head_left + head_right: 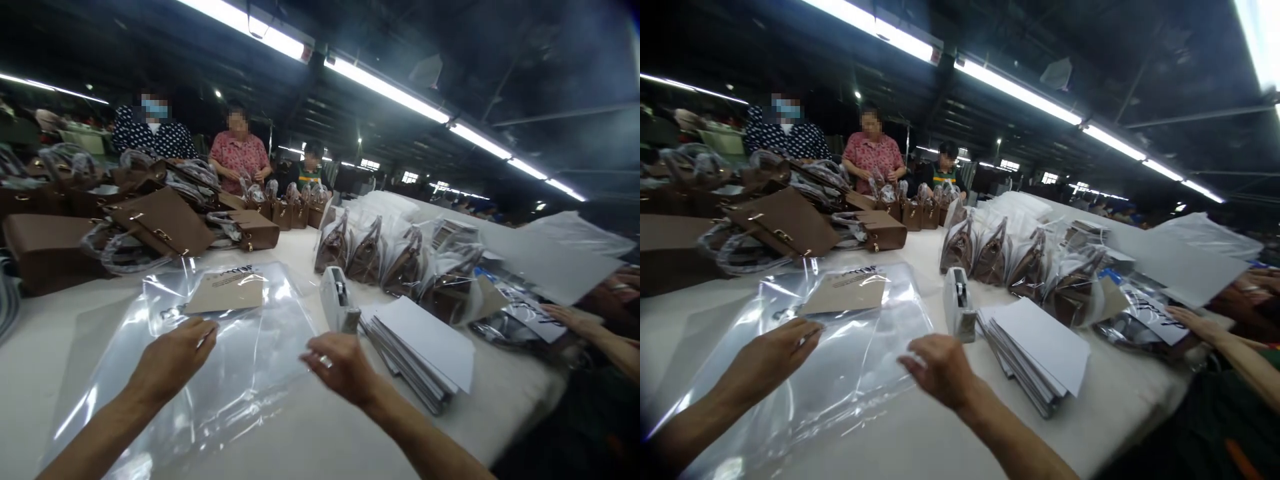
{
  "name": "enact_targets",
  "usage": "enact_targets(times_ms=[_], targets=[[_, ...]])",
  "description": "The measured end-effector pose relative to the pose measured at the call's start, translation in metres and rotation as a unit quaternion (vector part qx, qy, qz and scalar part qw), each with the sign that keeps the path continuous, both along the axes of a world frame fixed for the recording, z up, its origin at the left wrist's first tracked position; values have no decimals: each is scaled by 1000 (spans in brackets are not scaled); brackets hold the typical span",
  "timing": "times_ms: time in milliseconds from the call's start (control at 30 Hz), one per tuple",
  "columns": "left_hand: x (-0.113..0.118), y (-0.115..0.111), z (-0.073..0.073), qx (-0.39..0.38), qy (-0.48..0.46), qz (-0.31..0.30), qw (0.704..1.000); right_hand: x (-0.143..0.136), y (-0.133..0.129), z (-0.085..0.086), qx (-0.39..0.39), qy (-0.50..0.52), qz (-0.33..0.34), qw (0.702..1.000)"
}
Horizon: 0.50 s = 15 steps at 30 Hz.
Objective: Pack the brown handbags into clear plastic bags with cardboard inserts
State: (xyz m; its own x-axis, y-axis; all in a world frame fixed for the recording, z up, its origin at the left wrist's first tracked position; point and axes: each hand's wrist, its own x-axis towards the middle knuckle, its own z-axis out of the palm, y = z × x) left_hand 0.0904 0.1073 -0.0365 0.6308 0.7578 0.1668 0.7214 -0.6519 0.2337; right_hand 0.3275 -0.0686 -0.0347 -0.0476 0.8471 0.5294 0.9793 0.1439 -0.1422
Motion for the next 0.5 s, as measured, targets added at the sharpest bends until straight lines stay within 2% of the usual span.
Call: enact_targets(times_ms=[67, 133, 200, 267, 500], targets=[[0, 0, -1, 0, -9, -5, 1000, 51, -27, 4, 36, 6, -141, 989], [0, 1, -2, 4, -22, -11, 1000, 95, -44, 1, -58, -61, -361, 929], [1, 2, -4, 4, -35, -20, 999, 125, -52, -5, -158, -85, -453, 873], [2, 2, -5, 5, -49, -26, 998, 139, -55, -9, -206, -80, -460, 860], [2, -8, -2, -2, -52, -58, 997, 144, -55, -1, -228, -75, -441, 865]])
